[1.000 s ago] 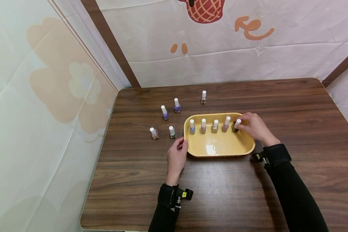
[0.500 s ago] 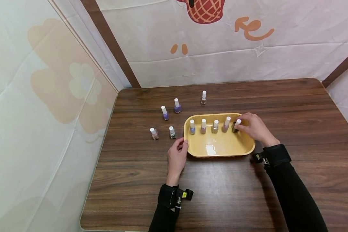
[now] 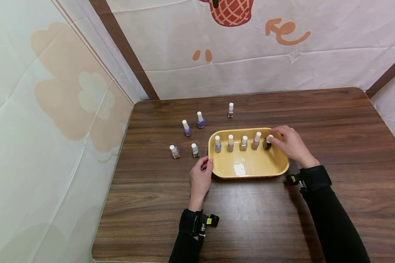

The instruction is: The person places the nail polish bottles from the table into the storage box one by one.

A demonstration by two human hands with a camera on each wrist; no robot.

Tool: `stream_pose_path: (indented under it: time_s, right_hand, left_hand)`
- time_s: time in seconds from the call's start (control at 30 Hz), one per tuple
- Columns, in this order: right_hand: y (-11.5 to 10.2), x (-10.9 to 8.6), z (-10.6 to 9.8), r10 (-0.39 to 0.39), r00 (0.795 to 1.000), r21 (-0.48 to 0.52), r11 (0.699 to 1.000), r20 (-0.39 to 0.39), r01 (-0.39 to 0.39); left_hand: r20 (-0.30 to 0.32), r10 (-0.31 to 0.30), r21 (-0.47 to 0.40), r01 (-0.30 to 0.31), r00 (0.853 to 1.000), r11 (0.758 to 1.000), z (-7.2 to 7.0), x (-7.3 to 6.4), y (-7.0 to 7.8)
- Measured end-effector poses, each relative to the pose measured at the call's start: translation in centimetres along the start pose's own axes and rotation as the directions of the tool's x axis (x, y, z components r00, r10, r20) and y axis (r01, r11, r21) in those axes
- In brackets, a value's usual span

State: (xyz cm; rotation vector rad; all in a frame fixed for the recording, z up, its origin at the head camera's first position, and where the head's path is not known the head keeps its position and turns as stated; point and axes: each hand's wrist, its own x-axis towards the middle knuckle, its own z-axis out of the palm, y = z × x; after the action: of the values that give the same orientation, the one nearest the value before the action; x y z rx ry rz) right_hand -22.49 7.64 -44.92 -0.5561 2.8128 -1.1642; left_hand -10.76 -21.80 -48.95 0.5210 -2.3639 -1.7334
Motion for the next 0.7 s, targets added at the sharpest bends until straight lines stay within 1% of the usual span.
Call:
stream_pose_path:
  time_s: [0.17,0.33,0.47,0.57,0.7]
  right_hand:
    - [0.2,-0.4,0.1,0.034,0.996,0.078,0.997,-0.086,-0.028]
    - [0.4,-0.9,0.4,0.122,0.983,0.175,0.98,-0.135,-0.098]
    - [0.6,-1.3,0.8,0.22,0.962,0.261,0.949,-0.16,-0.174]
    - [0.9,-1.6,1.4,0.271,0.949,0.316,0.925,-0.164,-0.209]
    - [1.2,-1.8,2.1,0.323,0.934,0.4,0.884,-0.151,-0.241]
  left_hand:
    - [-0.006,0.004,0.008,-0.004,1.0,1.0,0.0,0.0,0.0]
    - [-0.003,-0.002,0.01,0.002,1.0,1.0,0.0,0.0,0.0]
    - [-0.005,-0.001,0.019,0.001,1.0,1.0,0.0,0.0,0.0]
    - [-0.005,-0.002,0.024,0.002,1.0,1.0,0.0,0.0,0.1]
    - [0.001,-0.006,0.02,0.006,1.0,1.0,0.0,0.0,0.1]
